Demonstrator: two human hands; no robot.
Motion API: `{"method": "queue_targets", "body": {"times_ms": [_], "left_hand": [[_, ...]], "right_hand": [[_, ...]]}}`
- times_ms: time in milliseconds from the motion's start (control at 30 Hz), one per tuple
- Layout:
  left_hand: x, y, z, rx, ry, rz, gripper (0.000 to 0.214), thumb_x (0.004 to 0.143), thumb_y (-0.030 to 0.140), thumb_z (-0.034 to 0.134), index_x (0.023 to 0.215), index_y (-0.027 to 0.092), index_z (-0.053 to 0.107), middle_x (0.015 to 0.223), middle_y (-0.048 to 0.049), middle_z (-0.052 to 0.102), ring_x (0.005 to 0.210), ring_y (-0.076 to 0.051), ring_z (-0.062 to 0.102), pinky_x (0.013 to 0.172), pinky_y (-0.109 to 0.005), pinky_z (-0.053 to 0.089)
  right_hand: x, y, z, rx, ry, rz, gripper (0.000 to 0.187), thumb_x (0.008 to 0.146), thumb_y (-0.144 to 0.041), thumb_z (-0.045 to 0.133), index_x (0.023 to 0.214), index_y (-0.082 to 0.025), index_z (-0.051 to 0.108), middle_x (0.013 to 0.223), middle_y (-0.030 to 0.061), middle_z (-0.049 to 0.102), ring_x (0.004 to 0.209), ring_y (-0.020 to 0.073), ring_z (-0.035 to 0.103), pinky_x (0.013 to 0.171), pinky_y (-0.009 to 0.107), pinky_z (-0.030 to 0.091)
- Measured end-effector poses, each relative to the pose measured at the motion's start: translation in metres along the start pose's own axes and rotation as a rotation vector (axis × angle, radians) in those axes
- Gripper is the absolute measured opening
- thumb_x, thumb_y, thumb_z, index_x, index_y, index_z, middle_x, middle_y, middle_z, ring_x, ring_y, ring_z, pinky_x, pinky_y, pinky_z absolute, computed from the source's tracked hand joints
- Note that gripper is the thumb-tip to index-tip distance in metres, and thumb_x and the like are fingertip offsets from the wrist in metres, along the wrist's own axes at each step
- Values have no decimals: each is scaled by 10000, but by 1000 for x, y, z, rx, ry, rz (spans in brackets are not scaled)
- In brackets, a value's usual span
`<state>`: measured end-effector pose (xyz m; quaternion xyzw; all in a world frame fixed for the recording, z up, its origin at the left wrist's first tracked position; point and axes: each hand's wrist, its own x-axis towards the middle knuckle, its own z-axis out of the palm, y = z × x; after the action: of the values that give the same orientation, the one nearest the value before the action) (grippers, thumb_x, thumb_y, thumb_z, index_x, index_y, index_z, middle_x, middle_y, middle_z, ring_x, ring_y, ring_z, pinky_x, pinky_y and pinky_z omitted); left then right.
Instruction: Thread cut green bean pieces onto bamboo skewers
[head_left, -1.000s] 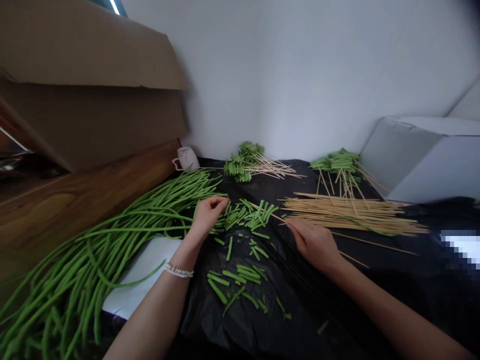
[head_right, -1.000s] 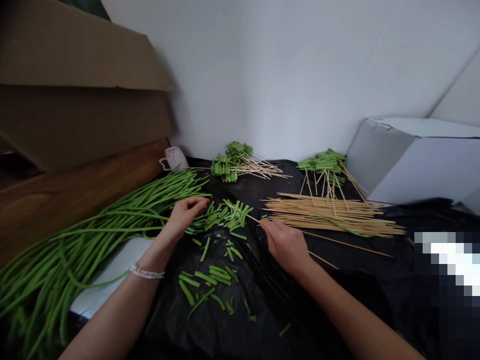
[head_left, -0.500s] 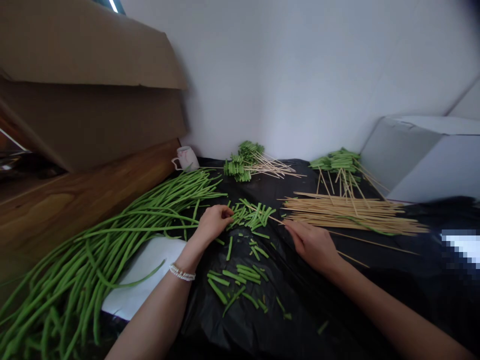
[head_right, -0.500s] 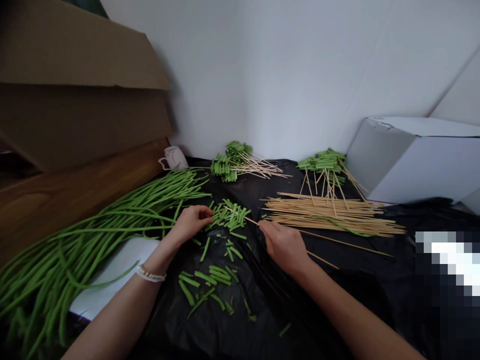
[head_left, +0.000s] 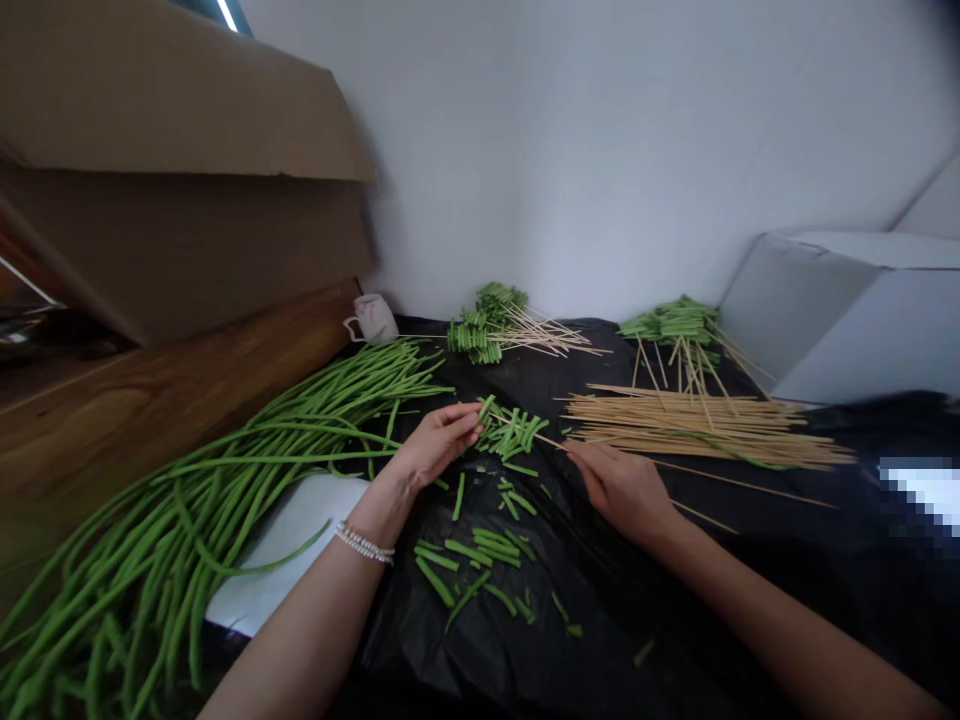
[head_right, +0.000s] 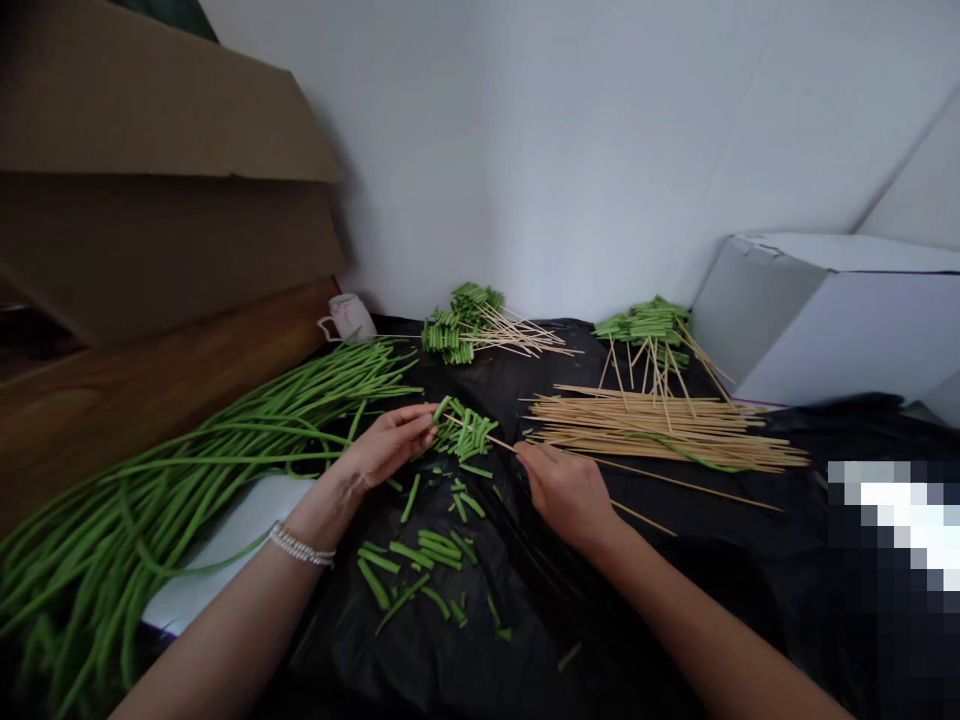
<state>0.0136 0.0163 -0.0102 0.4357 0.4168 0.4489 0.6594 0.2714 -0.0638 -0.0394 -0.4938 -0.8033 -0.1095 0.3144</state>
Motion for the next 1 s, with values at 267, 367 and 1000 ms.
{"method": "queue_targets", "body": {"times_ms": [267, 367, 1000], "left_hand": [[0, 0, 3, -243, -45, -128, 166, 779, 33, 668, 930, 74, 725, 797, -70, 681, 692, -87, 630, 654, -170, 519], [-1, 0, 3, -241, -48, -134, 160, 786, 30, 661, 926, 75, 725, 798, -72, 681, 687, -85, 630, 649, -168, 524], [1, -1, 4, -312, -20, -116, 156, 817, 41, 628, 934, 85, 723, 807, -77, 687, 666, -74, 630, 626, -145, 528]], "right_hand": [[0, 0, -1, -2, -28, -1, 282, 958, -232, 400, 1066, -198, 659, 989, 48, 727, 860, 150, 682, 770, 235, 498], [0, 0, -1, -5, -33, 2, 285, 958, -231, 399, 1073, -201, 658, 995, 49, 725, 862, 151, 682, 753, 235, 499], [0, -2, -1, 36, -6, -16, 276, 953, -209, 408, 1082, -181, 650, 988, 56, 720, 877, 153, 677, 779, 240, 500]]}}
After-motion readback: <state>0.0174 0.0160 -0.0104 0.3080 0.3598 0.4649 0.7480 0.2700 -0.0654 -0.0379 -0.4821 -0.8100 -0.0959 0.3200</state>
